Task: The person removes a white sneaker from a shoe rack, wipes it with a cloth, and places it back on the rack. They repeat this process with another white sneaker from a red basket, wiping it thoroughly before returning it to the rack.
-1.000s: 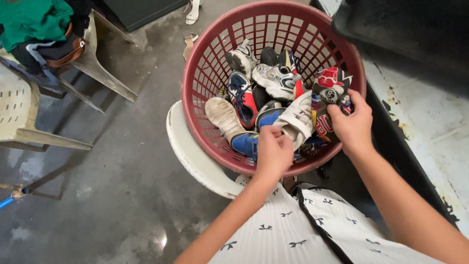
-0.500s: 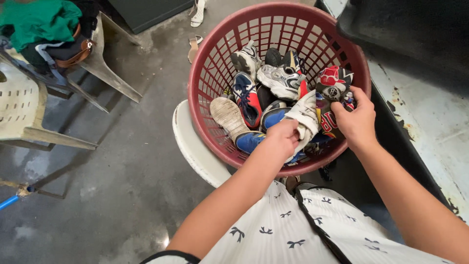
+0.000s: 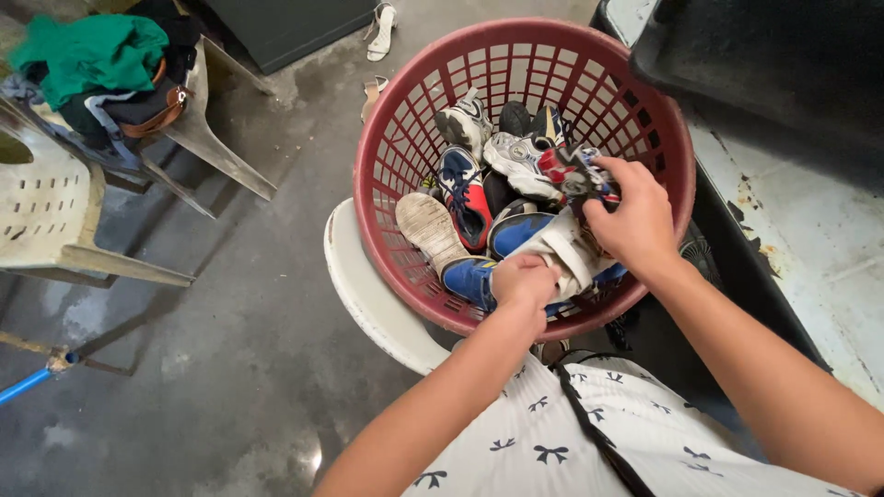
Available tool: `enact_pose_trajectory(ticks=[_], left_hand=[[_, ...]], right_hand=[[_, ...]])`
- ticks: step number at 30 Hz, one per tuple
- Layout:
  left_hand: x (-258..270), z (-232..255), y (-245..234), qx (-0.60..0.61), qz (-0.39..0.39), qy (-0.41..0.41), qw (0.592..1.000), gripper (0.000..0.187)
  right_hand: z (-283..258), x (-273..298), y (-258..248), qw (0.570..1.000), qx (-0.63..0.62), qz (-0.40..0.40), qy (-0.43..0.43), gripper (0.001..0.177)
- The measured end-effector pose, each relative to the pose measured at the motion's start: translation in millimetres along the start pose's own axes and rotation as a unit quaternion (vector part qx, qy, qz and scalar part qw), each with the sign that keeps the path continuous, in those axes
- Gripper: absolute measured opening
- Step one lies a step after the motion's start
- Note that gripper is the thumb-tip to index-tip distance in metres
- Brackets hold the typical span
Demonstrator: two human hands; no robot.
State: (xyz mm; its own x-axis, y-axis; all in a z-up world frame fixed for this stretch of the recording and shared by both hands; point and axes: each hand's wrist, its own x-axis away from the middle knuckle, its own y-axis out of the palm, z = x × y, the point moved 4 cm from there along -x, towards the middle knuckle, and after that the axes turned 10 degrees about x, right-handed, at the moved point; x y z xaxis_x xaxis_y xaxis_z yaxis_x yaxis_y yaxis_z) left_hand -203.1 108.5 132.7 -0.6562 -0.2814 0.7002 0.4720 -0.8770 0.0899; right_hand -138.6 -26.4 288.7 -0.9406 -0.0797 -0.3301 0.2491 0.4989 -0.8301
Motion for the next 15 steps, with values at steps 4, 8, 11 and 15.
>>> enact_pose_trajectory(ticks=[4, 8, 11, 15], left_hand=[[26, 50, -12, -0.144, -0.002, 0.187, 0.972, 0.014], [26, 78, -2, -0.270, -0.021, 0.288, 0.919, 0.018], [4, 72, 1, -0.259, -0.075, 0.198, 0.942, 0.023], [-18, 46, 4, -0.297, -0.077, 0.247, 0.919, 0.018]], right_hand=[[31, -4, 22, 0.999, -0.007, -0.018, 0.045, 0.046], [48, -4, 30, 0.995, 0.003, -0.032, 0.094, 0.047], [51, -4, 30, 0.996, -0.003, -0.027, 0.086, 0.048], [49, -7, 29, 0.997, -0.009, -0.025, 0.073, 0.048]])
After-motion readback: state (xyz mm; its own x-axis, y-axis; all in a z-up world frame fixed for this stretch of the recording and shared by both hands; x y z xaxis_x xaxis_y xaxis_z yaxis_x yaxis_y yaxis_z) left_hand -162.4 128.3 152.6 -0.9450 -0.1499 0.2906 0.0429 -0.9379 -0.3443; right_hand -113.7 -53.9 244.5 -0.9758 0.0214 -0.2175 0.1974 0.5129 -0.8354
